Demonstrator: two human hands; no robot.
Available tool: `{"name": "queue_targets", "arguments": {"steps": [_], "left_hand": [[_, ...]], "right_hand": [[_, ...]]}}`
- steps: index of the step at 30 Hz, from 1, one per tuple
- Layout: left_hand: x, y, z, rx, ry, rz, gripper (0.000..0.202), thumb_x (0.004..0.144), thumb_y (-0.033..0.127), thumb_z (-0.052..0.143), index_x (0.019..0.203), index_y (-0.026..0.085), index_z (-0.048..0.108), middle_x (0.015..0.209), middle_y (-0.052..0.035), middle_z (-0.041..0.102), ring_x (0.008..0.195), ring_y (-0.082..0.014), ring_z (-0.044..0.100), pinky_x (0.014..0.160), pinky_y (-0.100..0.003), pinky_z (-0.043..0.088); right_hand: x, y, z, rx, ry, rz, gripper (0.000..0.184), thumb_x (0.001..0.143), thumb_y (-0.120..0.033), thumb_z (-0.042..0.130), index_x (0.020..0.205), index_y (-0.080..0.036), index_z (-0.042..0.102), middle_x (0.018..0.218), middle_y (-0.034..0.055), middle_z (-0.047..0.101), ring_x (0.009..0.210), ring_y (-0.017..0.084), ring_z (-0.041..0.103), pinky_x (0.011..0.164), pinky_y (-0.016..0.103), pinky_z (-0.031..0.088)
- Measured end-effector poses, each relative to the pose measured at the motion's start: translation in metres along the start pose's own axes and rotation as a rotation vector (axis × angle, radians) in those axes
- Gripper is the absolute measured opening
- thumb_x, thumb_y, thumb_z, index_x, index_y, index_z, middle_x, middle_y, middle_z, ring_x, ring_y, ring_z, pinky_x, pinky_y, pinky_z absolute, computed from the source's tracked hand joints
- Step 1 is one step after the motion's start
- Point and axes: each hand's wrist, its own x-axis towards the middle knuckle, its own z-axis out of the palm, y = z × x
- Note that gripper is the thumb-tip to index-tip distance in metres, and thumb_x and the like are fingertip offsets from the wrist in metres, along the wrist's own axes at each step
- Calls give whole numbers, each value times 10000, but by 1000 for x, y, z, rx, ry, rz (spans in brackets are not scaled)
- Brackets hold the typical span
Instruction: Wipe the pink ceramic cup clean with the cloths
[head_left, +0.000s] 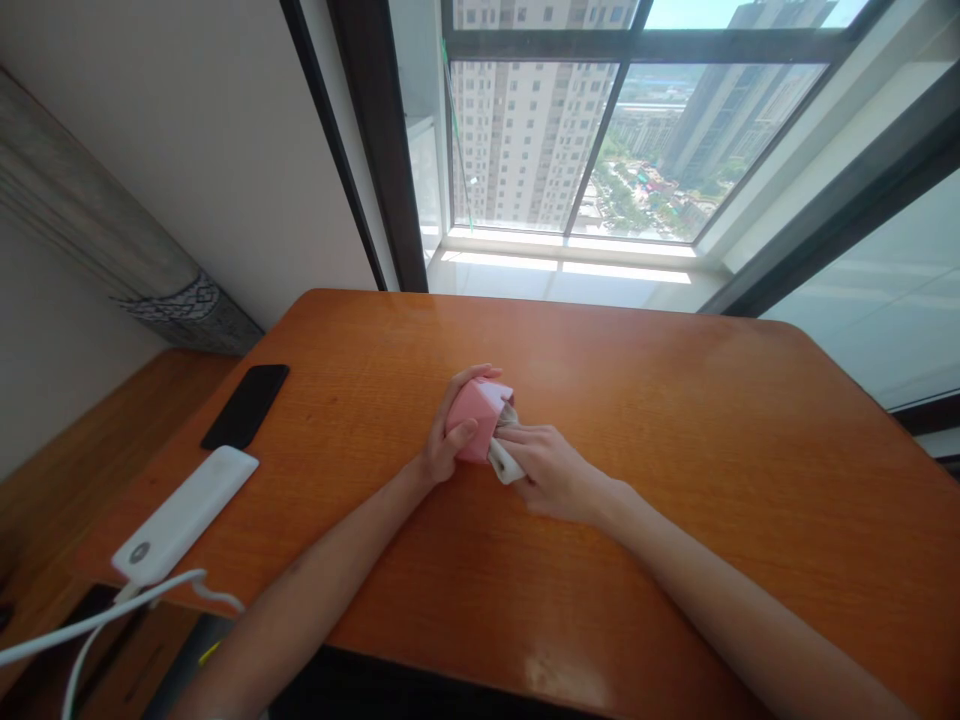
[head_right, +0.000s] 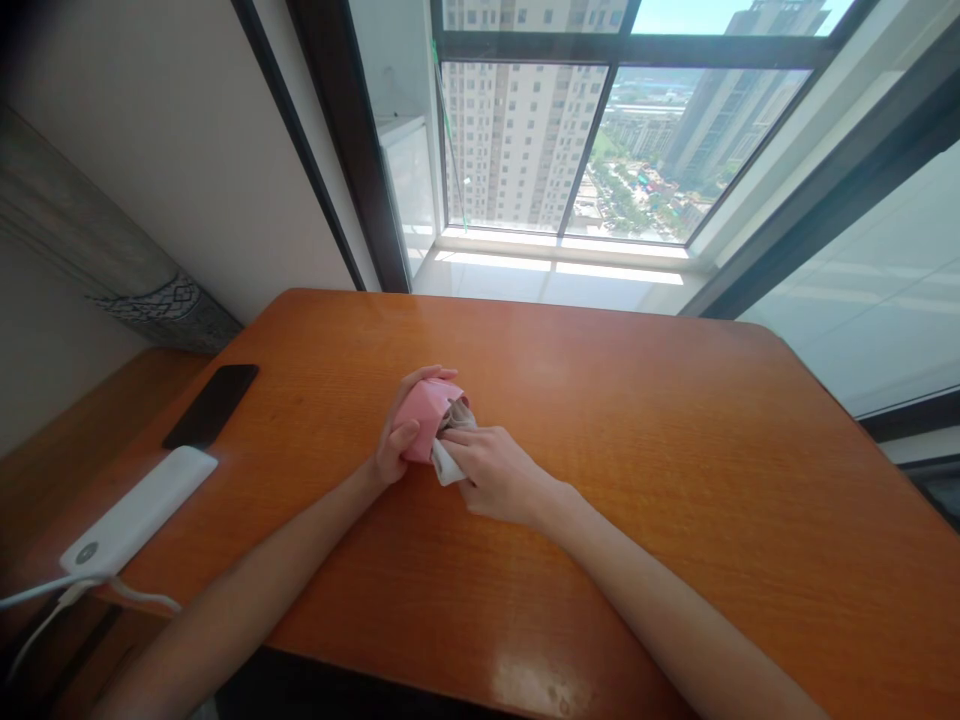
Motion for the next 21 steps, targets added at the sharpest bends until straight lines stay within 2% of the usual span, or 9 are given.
{"name": "queue_targets", "arguments": {"steps": [2, 5, 9, 11, 13, 15, 17, 19, 21], "left_hand": [[1, -2, 0, -65, -14, 11, 684, 970, 631, 614, 1533, 258, 509, 1573, -142, 601, 1264, -333, 729, 1132, -507, 602], [2, -3, 0, -103, 5, 21, 641, 988, 587, 618, 1535, 266, 521, 1570, -131, 606, 1289, -327, 722, 1147, -507, 596], [0, -2, -2, -14, -1, -23, 731, 996, 689, 578, 1582, 267, 463, 1632, -151, 560, 1323, -351, 705, 1170, -537, 587], [-2, -4, -3, 23, -22, 2, 770, 1003, 702, 594, 1614, 255, 451, 1678, -159, 517, 1369, -365, 676, 1217, -544, 552], [-2, -10, -5, 36, -20, 98, 826, 1023, 701, 587, 1683, 250, 376, 1753, -170, 428, 1485, -396, 594, 1276, -571, 490], [-2, -18, -8, 79, -25, 239, 953, 1003, 726, 619, 1749, 260, 253, 1819, -181, 316, 1606, -432, 462, 1329, -613, 408], [0, -25, -11, 170, -64, 377, 1104, 936, 747, 713, 1779, 272, 182, 1843, -193, 255, 1667, -454, 360, 1363, -652, 323], [3, -28, -16, 274, -108, 491, 1182, 880, 740, 787, 1788, 285, 180, 1842, -200, 250, 1689, -466, 308, 1369, -684, 274], [6, -27, -20, 361, -140, 579, 1194, 852, 750, 804, 1784, 303, 207, 1830, -199, 272, 1692, -472, 300, 1347, -700, 299]], "right_hand": [[0, 3, 1, -187, -34, -100, 218, 798, -52, 525, 878, -240, 600, 908, 76, 729, 807, 231, 639, 735, 341, 511], [-1, 7, 10, -229, -2, -140, 192, 849, -88, 565, 955, -238, 621, 949, 95, 735, 865, 258, 658, 844, 389, 568], [-2, 18, 33, -178, 225, -148, 45, 1025, -212, 616, 1039, -236, 651, 956, 98, 747, 878, 273, 685, 921, 449, 591], [-4, 23, 42, -139, 336, -189, 100, 1068, -200, 583, 1072, -238, 676, 956, 94, 764, 882, 269, 711, 940, 458, 595], [-5, 23, 47, -55, 407, -211, 133, 1071, -193, 581, 1109, -234, 701, 1015, 107, 785, 960, 277, 735, 987, 472, 595], [-6, 17, 49, 103, 473, -143, 100, 1065, -244, 629, 1081, -232, 726, 1038, 103, 791, 989, 276, 735, 984, 456, 601], [-7, 7, 47, 315, 508, 13, 127, 1055, -337, 693, 1014, -229, 746, 990, 77, 780, 914, 250, 716, 906, 407, 612], [-7, -2, 43, 520, 484, 178, 214, 1029, -432, 757, 1009, -219, 767, 950, 53, 769, 827, 214, 687, 796, 348, 602], [-5, -8, 36, 759, 445, 327, 298, 972, -494, 832, 1053, -210, 789, 910, 34, 766, 757, 184, 662, 704, 298, 572]]}}
